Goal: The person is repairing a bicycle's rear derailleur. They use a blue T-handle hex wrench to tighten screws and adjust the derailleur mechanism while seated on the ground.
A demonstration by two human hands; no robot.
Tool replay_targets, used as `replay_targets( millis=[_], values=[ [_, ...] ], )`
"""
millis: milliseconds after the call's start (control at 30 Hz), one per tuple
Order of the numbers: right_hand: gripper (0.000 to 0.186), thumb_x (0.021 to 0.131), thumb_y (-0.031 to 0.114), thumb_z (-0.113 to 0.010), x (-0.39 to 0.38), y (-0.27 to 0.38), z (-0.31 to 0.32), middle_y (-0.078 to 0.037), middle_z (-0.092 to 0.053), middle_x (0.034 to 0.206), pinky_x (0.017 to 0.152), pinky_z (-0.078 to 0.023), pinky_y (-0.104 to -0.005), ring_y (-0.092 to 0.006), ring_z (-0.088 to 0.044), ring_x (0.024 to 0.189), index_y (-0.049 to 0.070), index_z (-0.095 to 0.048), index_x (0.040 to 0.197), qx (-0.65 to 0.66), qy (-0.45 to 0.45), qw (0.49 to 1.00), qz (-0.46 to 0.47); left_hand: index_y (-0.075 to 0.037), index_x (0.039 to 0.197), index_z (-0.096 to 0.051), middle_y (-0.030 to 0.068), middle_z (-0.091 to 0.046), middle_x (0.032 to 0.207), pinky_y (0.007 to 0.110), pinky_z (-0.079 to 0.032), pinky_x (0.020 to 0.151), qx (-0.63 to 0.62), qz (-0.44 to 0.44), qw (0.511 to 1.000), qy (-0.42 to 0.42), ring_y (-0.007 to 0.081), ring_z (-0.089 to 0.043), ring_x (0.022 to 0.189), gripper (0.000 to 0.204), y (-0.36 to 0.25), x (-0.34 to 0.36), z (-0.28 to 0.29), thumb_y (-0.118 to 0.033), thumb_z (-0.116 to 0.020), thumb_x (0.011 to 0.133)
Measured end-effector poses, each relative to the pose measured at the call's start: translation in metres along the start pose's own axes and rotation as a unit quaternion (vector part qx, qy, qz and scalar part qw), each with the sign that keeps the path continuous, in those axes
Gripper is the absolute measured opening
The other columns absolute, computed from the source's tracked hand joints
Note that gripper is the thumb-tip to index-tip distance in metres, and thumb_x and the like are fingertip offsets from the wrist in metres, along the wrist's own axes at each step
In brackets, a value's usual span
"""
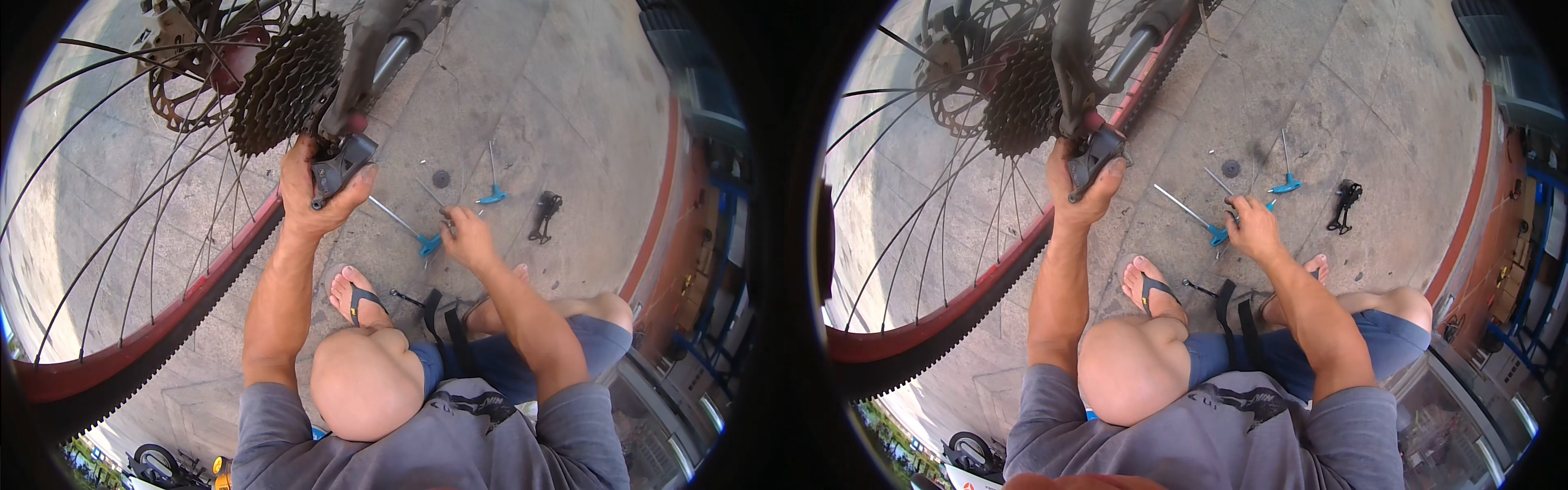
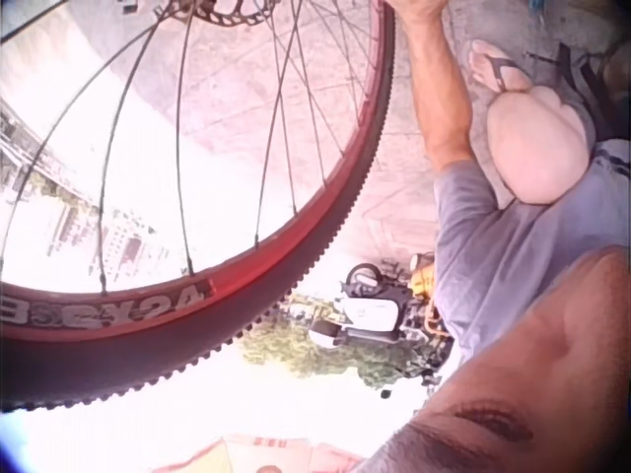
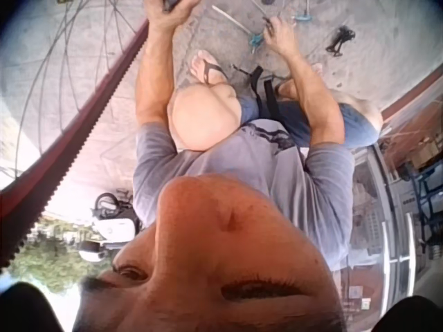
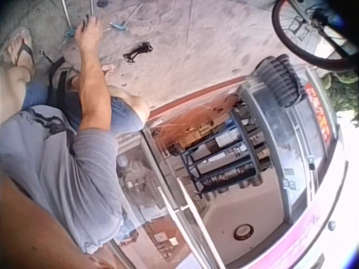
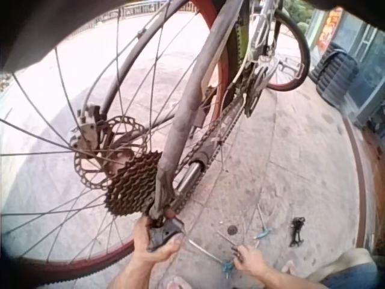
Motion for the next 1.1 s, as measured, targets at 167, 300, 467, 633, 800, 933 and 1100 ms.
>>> replay_targets(
  millis=[167,300,467,633,800,933,1100],
  values=[
    [0.042,0.082,0.016,-0.064,-0.039,0.016,-0.037,-0.01,-0.053,0.126,0.106,-0.037,-0.0495,-0.0325,-0.047,0.123,0.024,-0.06,0.123,-0.203,0.124,0.947,0.216,0.001,0.107,-0.058,0.0052,-0.063,0.089,0.027,-0.048,0.072,0.05,-0.019,0.999,0.009,0.0128,-0.058,0.077,0.052,0.001,0.003,0.004,-0.025,-0.079,0.068],
    [0.037,0.086,0.016,-0.057,-0.041,-0.002,-0.068,-0.009,-0.054,0.121,0.107,-0.034,-0.051,-0.0306,-0.049,0.119,0.027,-0.06,0.122,-0.225,0.164,0.928,0.249,0.001,0.108,-0.057,0.0039,-0.062,0.093,0.026,-0.048,0.075,0.035,0.023,0.999,0.027,0.0119,-0.057,0.081,0.052,-0.004,0.006,0.0,-0.027,-0.077,0.069],
    [0.039,0.078,0.014,-0.065,-0.035,0.001,-0.058,-0.01,-0.058,0.111,0.101,-0.037,-0.0497,-0.0278,-0.054,0.11,0.019,-0.06,0.116,-0.173,0.154,0.94,0.25,0.002,0.118,-0.053,0.0057,-0.063,0.097,0.027,-0.049,0.076,0.043,0.017,0.999,0.027,0.0123,-0.058,0.083,0.063,0.0,0.004,0.0,-0.028,-0.078,0.069],
    [0.04,0.075,0.004,-0.063,-0.037,0.04,0.02,-0.013,-0.057,0.105,0.089,-0.044,-0.0434,-0.029,-0.057,0.099,0.007,-0.055,0.114,0.122,-0.048,0.986,0.103,0.003,0.13,-0.046,0.0082,-0.063,0.101,0.028,-0.049,0.078,0.016,0.021,1.0,0.017,0.0132,-0.058,0.087,0.075,0.008,0.0,0.002,-0.028,-0.08,0.07],
    [0.037,0.084,-0.001,-0.049,-0.056,0.047,0.098,-0.01,-0.057,0.099,0.076,-0.048,-0.0294,-0.0146,-0.055,0.085,-0.002,-0.047,0.12,0.423,-0.2,0.881,-0.07,0.004,0.128,-0.046,0.0115,-0.064,0.101,0.03,-0.05,0.079,-0.014,0.007,1.0,0.001,0.0157,-0.06,0.089,0.074,0.009,0.0,0.002,-0.03,-0.081,0.073],
    [0.037,0.088,-0.001,-0.05,-0.078,0.063,0.147,-0.011,-0.059,0.108,0.083,-0.048,-0.0256,-0.0136,-0.057,0.095,-0.005,-0.05,0.125,0.424,-0.202,0.882,-0.04,0.005,0.12,-0.048,0.0132,-0.064,0.101,0.03,-0.05,0.08,-0.018,-0.001,1.0,-0.01,0.0172,-0.061,0.09,0.067,-0.001,0.001,0.0,-0.03,-0.081,0.074],
    [0.035,0.092,0.002,-0.056,-0.081,0.073,0.157,-0.011,-0.061,0.11,0.082,-0.049,-0.0259,-0.013,-0.059,0.096,-0.006,-0.051,0.125,0.479,-0.196,0.856,0.015,0.005,0.114,-0.052,0.0138,-0.064,0.1,0.032,-0.05,0.083,-0.019,0.005,1.0,-0.014,0.0202,-0.062,0.092,0.06,-0.003,0.003,-0.001,-0.028,-0.081,0.073]
  ],
)
Point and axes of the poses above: each hand's wrist, its own x-axis towards the middle knuckle, its own z-axis out of the back of the hand, y = z × x, the point moved 6 cm from there along x, towards the middle knuckle
